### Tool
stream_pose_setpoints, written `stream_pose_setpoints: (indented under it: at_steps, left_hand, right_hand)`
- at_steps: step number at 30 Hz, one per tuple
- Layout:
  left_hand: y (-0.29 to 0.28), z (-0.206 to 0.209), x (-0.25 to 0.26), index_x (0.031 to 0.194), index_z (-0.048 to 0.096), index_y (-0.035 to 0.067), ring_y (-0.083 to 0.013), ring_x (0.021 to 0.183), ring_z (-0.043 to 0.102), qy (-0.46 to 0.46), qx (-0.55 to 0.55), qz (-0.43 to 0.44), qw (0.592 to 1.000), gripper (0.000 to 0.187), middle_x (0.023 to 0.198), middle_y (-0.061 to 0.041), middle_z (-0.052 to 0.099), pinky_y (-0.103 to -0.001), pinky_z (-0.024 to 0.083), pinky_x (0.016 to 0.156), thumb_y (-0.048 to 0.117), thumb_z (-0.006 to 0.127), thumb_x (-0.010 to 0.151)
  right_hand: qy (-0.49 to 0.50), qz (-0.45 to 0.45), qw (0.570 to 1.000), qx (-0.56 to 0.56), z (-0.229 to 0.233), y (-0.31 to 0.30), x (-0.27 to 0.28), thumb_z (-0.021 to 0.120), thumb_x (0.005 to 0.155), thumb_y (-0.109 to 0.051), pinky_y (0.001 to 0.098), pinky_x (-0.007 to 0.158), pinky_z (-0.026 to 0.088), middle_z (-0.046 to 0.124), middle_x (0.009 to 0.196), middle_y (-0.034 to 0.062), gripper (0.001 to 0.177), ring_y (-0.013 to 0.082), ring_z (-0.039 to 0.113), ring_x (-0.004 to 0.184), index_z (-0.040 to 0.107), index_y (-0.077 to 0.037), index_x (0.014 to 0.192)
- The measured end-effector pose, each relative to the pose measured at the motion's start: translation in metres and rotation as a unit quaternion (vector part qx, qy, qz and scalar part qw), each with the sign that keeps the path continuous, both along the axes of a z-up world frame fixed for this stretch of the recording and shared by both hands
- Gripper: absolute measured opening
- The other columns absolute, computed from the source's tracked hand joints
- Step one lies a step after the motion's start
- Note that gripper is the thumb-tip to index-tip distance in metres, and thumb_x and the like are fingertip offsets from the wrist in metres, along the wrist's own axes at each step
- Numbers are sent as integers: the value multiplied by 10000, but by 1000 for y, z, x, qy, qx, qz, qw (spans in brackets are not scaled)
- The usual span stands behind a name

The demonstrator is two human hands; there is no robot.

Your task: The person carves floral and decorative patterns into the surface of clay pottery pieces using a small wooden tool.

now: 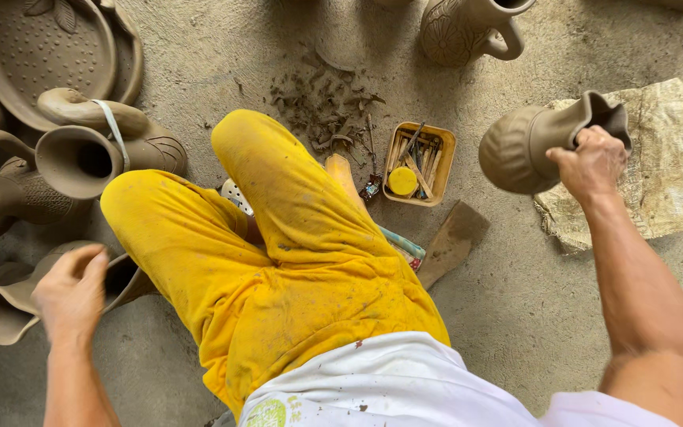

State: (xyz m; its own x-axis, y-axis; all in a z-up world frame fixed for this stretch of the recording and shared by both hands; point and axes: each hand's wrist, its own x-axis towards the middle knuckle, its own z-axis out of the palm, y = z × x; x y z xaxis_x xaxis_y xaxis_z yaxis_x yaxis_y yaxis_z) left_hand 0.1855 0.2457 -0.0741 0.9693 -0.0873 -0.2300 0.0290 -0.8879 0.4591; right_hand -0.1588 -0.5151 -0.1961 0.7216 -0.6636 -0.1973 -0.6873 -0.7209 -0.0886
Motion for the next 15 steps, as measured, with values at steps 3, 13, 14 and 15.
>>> stream_pose_setpoints:
  at_steps: [3, 13, 14, 15]
  left_hand:
    - [61, -21, -10, 1155, 752, 41, -163, 994, 698, 21, 1, 73, 997, 189, 1085, -89, 750, -320, 527, 910, 175, 711, 1029]
    - [93, -43, -115, 1175, 774, 107, -227, 1061, 702, 222, 169, 203, 939, 201, 1076, -112, 781, -424, 485, 1016, 224, 678, 1043]
    - [86, -46, -119, 1183, 767, 108, -231, 1055, 720, 232, 164, 205, 937, 221, 1075, -113, 788, -405, 504, 1009, 229, 672, 1024]
    - [81, -48, -123, 1190, 761, 109, -236, 1050, 739, 243, 159, 206, 935, 244, 1074, -115, 795, -386, 523, 1001, 234, 665, 1004]
  right_hand:
    - [-28, -65, 997, -18, -22, -17, 31, 923, 860, -288, 419, 698, 543, 717, 973, 116, 329, 202, 621, 709, 729, -22, 848]
    - [-82, -280, 955, -50, -48, -18, 99, 926, 701, -167, 379, 732, 565, 725, 972, 27, 266, 164, 667, 791, 673, -141, 778]
    - [-99, -305, 947, -33, -52, -17, 101, 896, 714, -140, 349, 718, 583, 709, 988, 17, 250, 154, 671, 790, 663, -141, 804]
    - [-94, -307, 947, -30, -54, -17, 101, 896, 714, -140, 349, 718, 583, 709, 988, 17, 250, 154, 671, 790, 663, -141, 804]
